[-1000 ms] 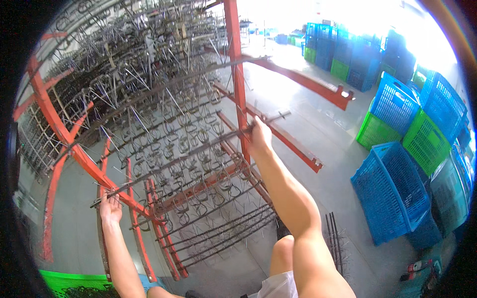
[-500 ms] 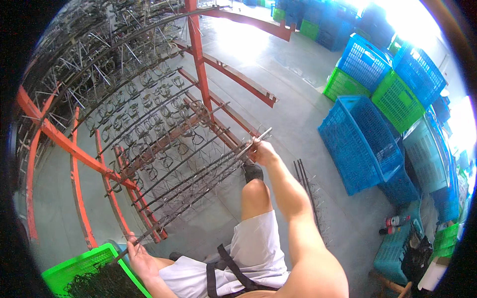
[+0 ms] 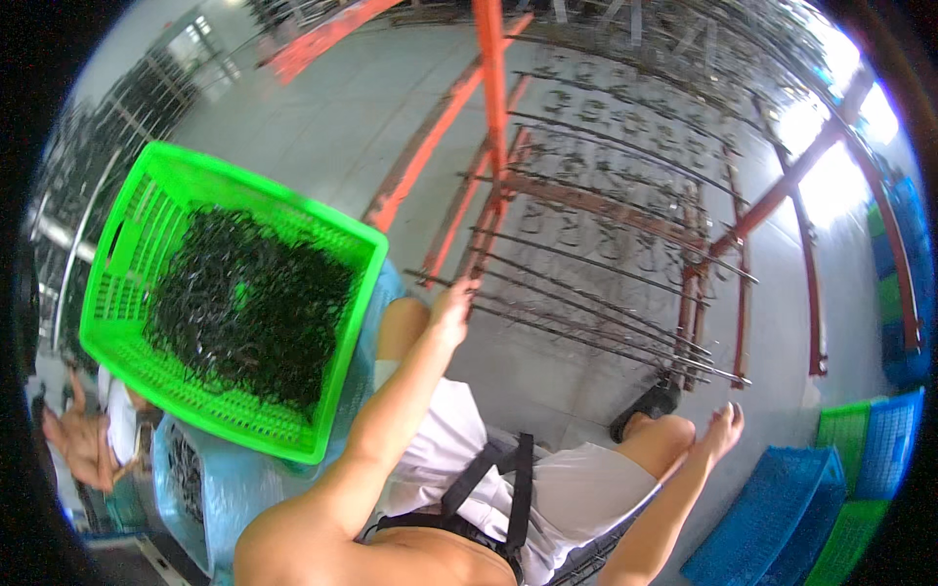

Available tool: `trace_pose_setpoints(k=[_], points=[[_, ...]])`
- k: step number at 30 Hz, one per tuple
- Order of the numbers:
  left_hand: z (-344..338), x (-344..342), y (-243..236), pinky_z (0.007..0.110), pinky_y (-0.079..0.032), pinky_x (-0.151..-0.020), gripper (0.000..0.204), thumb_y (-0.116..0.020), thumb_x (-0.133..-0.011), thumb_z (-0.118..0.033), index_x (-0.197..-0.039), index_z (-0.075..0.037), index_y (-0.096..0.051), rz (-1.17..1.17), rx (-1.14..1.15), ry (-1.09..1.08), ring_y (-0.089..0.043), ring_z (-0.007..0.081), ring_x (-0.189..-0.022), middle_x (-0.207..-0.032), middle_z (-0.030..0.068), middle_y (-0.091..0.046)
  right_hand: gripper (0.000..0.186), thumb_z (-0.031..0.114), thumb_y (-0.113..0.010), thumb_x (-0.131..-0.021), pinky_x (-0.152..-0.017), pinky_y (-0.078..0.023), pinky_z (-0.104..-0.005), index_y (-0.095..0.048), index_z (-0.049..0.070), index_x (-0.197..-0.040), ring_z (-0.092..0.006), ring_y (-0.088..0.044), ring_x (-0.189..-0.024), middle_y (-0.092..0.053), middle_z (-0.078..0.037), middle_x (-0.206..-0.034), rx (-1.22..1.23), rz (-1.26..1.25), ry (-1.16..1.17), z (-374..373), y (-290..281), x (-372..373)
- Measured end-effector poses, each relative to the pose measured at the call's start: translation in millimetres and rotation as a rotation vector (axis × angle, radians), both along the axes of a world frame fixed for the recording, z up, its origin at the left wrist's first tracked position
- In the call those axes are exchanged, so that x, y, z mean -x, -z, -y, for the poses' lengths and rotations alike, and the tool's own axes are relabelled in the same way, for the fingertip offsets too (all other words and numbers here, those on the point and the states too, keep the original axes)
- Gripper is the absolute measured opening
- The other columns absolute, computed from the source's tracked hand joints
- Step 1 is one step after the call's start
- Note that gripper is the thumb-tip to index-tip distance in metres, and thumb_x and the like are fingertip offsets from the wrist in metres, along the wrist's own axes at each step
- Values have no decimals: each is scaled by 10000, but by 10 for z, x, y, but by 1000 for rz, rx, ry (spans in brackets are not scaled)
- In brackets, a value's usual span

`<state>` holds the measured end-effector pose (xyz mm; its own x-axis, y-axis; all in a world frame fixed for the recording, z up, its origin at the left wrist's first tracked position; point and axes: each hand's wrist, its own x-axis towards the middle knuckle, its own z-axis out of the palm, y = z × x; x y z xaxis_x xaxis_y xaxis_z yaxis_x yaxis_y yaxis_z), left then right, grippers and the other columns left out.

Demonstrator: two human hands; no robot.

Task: The person repeatedly picks small metal rings from a green basket and hangs them onto horizontal bars of a red metal rack. The person works one at a time, moving along the rack to fill available slots.

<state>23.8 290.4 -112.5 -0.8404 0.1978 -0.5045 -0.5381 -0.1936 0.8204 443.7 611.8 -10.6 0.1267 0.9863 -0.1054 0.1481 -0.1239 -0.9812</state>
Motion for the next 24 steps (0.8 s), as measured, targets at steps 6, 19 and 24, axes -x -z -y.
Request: trace_pose_setpoints(k=[6,19,24], points=[[20,-158,-528,331,-399,-807,412,-594,-839,-289,-1163,-35,-579,17,206,55,-470,115,-853,-993,90,-587,343,149,-530,-913,-806,-441,-276,-528,-21,-1211,-153,-537,-904,-591,-86,-1047,-479,159,-143,1129,-495,677],[3955,508,-2320,440,-502,-849,490,-630,-809,-390,-1133,-29,-563,-224,1887,472,-607,354,-1015,-1156,191,-599,137,119,-549,-854,-565,-426,-264,-502,-7,-834,-118,-515,-612,-521,-50,-659,158,379,-1231,2762,818,1616],[4259,341,-2353,403,-504,-854,483,-623,-800,-441,-1040,-23,-646,-61,1962,937,-602,289,-1069,-1167,143,-618,191,123,-552,-861,-501,-420,-228,-548,6,-1012,-100,-514,-569,-531,-16,-683,377,429,-1221,2663,1245,1509]])
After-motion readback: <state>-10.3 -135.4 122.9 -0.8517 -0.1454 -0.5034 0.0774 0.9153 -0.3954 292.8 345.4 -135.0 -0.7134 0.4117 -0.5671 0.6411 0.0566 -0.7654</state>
